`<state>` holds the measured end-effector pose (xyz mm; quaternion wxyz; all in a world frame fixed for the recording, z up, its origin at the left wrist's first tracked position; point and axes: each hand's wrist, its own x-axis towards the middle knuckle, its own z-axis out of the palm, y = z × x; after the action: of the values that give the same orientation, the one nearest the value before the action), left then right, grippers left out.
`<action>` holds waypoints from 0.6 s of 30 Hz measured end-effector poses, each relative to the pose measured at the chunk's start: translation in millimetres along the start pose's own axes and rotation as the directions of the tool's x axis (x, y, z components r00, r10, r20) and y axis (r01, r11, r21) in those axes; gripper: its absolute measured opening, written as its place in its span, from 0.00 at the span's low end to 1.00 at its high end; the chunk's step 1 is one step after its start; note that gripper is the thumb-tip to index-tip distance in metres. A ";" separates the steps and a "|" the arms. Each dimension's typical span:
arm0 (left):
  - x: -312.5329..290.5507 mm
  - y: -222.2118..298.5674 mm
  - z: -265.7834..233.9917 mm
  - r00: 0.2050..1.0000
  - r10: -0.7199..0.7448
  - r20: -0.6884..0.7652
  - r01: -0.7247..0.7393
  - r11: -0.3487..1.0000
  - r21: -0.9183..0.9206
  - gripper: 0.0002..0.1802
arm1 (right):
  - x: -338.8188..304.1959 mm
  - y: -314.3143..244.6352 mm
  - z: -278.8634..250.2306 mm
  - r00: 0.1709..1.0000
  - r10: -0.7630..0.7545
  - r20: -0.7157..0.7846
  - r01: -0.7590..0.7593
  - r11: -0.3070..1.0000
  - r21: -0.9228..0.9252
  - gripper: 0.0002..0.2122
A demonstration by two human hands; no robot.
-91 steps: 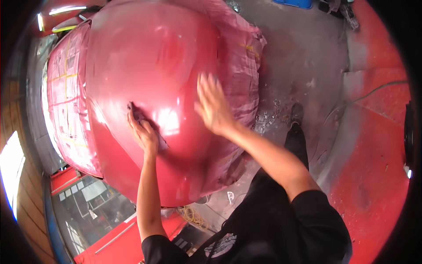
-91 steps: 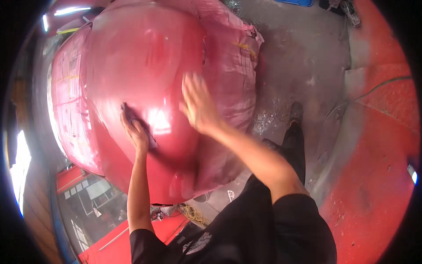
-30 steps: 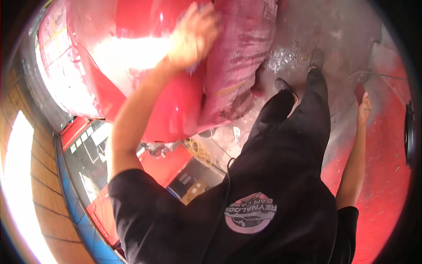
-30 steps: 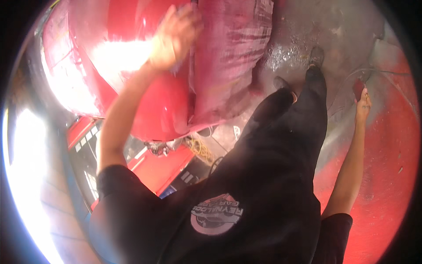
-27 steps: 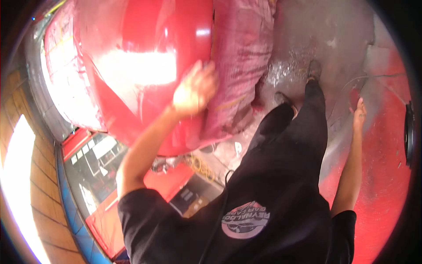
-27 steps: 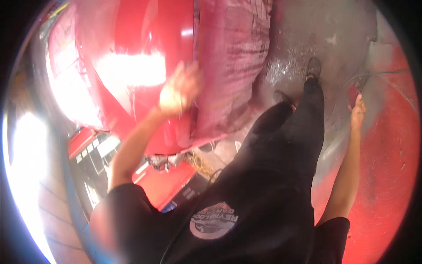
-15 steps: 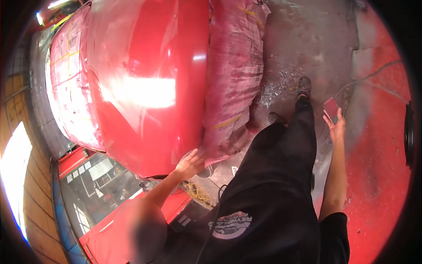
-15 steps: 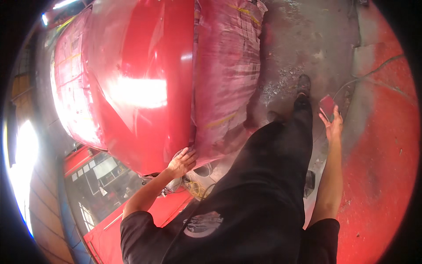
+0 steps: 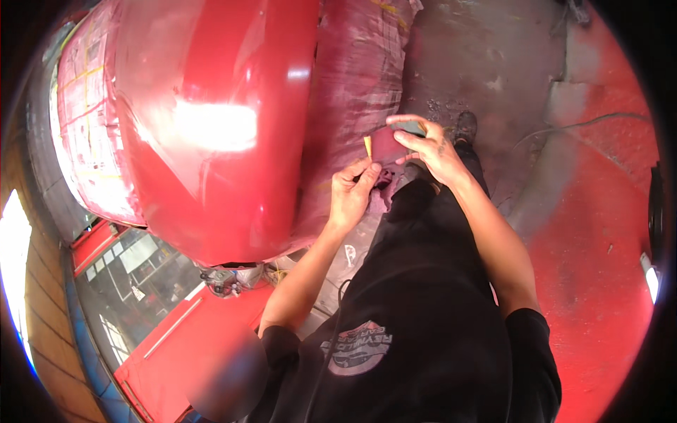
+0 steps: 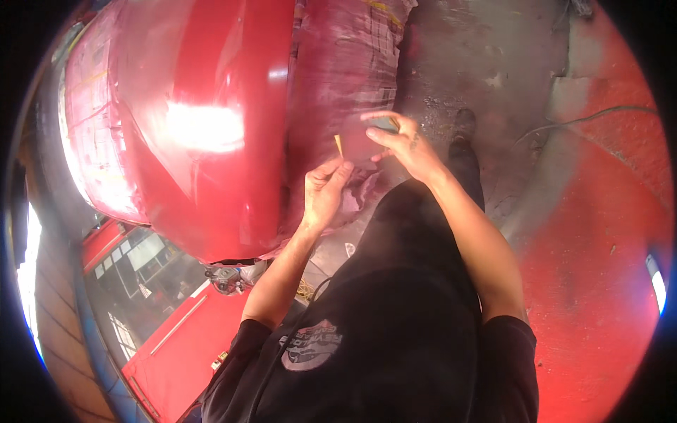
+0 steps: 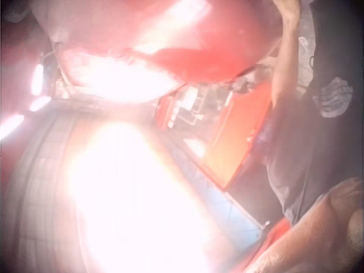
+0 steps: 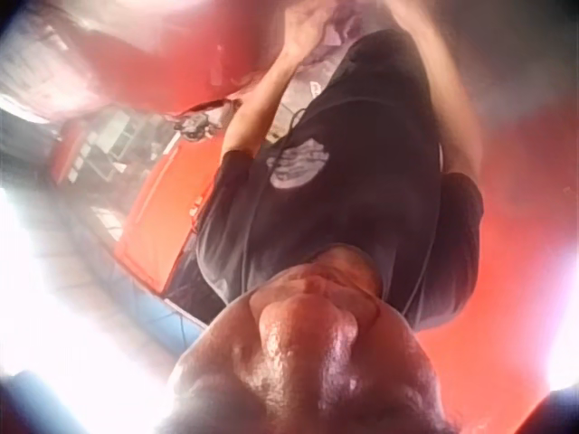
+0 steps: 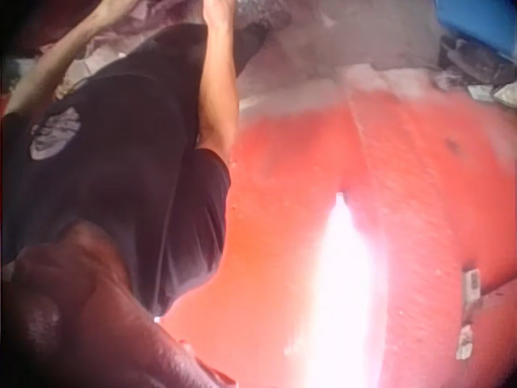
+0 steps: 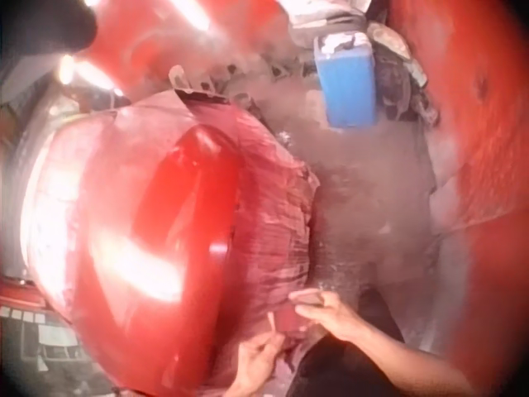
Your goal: The person wipes the surface of a red car body with a cloth. The car is partially covered with newspaper and masking tape. The person moves around the vehicle, wiping the hood and side panels.
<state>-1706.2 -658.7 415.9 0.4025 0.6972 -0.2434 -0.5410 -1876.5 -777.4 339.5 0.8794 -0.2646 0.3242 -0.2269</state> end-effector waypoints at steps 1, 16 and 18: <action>4.7 -1.9 1.6 0.997 0.055 -0.056 -0.052 0.997 0.052 0.14 | 4.1 -2.5 3.1 0.996 -0.047 -0.076 0.040 0.995 -0.091 0.24; -6.8 -5.7 -5.9 0.961 0.267 -0.069 -0.206 0.862 0.462 0.17 | 60.6 63.4 59.9 0.948 -0.284 -0.145 0.257 0.949 -0.183 0.32; -30.1 5.6 -39.8 0.928 0.372 -0.037 -0.293 0.784 0.547 0.18 | 88.4 53.9 67.3 0.822 -0.519 -0.234 0.442 0.841 -0.312 0.29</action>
<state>-1676.7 -626.7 440.9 0.2987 0.7639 -0.4734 -0.3212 -1757.0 -765.7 310.4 0.6914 -0.4053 0.4054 -0.4397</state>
